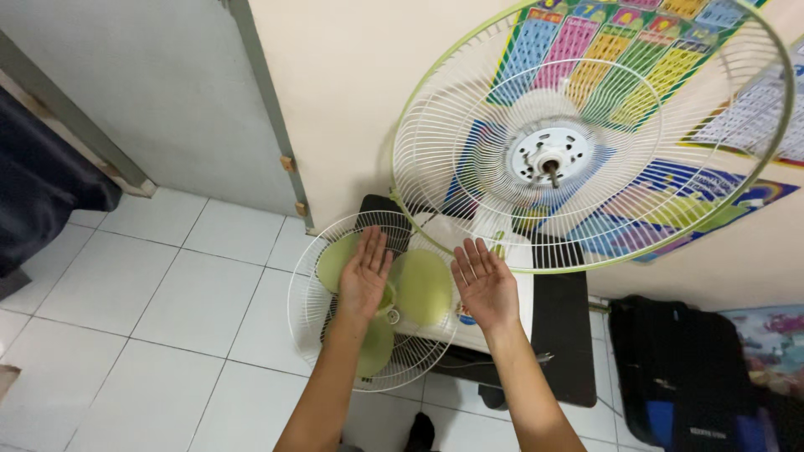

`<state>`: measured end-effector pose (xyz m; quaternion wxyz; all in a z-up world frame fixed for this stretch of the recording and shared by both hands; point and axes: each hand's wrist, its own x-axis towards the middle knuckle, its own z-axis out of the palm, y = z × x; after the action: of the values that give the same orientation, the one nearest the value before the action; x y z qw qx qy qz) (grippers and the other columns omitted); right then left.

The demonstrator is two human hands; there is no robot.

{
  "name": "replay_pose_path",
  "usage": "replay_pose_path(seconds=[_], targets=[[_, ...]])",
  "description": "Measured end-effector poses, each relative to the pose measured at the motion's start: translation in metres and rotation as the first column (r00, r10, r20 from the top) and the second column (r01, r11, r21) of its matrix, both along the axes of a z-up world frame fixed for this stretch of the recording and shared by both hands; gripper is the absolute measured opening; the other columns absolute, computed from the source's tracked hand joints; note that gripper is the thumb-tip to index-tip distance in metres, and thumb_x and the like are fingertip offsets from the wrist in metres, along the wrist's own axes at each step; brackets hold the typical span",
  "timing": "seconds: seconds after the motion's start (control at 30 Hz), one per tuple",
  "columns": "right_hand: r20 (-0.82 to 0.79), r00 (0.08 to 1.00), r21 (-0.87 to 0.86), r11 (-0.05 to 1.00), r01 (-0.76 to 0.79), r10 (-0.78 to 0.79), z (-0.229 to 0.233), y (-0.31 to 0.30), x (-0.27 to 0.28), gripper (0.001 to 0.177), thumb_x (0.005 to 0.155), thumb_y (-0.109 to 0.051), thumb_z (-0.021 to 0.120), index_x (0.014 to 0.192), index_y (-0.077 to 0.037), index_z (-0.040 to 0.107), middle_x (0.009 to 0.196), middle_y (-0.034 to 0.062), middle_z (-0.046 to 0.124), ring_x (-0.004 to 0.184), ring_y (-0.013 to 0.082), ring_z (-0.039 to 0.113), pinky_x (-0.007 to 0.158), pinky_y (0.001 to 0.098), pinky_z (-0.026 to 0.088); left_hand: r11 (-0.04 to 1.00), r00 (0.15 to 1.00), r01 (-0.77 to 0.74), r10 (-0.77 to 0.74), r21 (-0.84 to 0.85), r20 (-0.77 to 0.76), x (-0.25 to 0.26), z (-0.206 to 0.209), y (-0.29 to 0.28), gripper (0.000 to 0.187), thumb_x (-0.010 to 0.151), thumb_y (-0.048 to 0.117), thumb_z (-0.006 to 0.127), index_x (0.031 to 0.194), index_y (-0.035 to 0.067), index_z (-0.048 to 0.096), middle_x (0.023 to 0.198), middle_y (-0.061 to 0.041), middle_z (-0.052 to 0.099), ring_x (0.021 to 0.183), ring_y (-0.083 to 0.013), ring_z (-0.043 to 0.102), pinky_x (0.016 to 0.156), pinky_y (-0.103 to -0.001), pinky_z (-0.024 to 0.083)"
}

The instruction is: The person assembles a standing electric fan by hand. They attach the front wire cage, secure the fan blades to the motor hub, and then fasten the rear wire cage to complete the assembly.

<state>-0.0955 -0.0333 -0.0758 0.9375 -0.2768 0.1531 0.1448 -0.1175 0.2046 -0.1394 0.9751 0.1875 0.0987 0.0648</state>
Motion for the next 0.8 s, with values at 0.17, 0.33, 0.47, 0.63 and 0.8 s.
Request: replay_pose_path(seconds=[0.17, 0.33, 0.47, 0.63, 0.8], targets=[[0.27, 0.96, -0.499, 0.842, 0.204, -0.073, -0.022, 0.042, -0.014, 0.028, 0.103, -0.021, 0.054, 0.122, -0.004, 0.067, 0.127, 0.0107, 0.071, 0.122, 0.03, 0.063, 0.105, 0.0428, 0.049, 0.85, 0.999, 0.017, 0.009, 0.526, -0.047, 0.001, -0.018, 0.02, 0.043, 0.104, 0.019, 0.049, 0.144, 0.005, 0.053, 0.148, -0.007, 0.058, 0.138, -0.0205, 0.053, 0.113, -0.035, 0.041], [0.576, 0.817, -0.809, 0.125, 0.575, -0.026, -0.065, 0.1, -0.031, 0.019, 0.097, -0.007, 0.062, 0.114, -0.004, 0.072, 0.126, 0.0112, 0.069, 0.114, 0.0285, 0.067, 0.093, 0.0379, 0.054, 0.312, 0.965, 0.206, 0.091, 0.928, -0.245, 0.002, -0.067, 0.047, 0.044, 0.096, 0.017, 0.057, 0.139, 0.009, 0.058, 0.137, -0.01, 0.065, 0.112, -0.0294, 0.067, 0.098, -0.038, 0.052], [0.625, 0.77, -0.767, -0.088, 0.636, 0.129, -0.131, 0.128, -0.03, 0.023, 0.092, 0.001, 0.062, 0.112, -0.004, 0.074, 0.121, 0.0155, 0.07, 0.11, 0.0279, 0.069, 0.089, 0.0356, 0.057, -0.021, 0.996, -0.035, 0.086, 0.999, 0.037, 0.014, -0.162, 0.061, 0.045, 0.089, 0.004, 0.063, 0.134, 0.003, 0.059, 0.131, -0.022, 0.063, 0.123, -0.038, 0.059, 0.106, -0.045, 0.044], [0.425, 0.9, -0.902, -0.041, 0.431, 0.095, -0.22, 0.149, -0.016, 0.022, 0.089, -0.003, 0.068, 0.11, -0.006, 0.074, 0.105, 0.0136, 0.073, 0.092, 0.0249, 0.074, 0.082, 0.0345, 0.06, 0.09, 0.995, 0.052, 0.075, 0.995, -0.059, 0.021, -0.246, 0.05, 0.055, 0.083, 0.002, 0.064, 0.137, 0.004, 0.054, 0.132, -0.021, 0.06, 0.12, -0.0386, 0.059, 0.101, -0.044, 0.048], [0.484, 0.857, -0.831, -0.216, 0.513, 0.174, -0.281, 0.154, -0.01, 0.029, 0.079, -0.001, 0.075, 0.107, -0.002, 0.072, 0.101, 0.0173, 0.07, 0.09, 0.0311, 0.069, 0.079, 0.0386, 0.057, -0.045, 0.991, 0.03, 0.131, 0.999, -0.024, 0.027, -0.306, 0.033, 0.051, 0.084, 0.005, 0.069, 0.134, 0.006, 0.058, 0.12, -0.021, 0.065, 0.111, -0.0405, 0.058, 0.099, -0.048, 0.044]])
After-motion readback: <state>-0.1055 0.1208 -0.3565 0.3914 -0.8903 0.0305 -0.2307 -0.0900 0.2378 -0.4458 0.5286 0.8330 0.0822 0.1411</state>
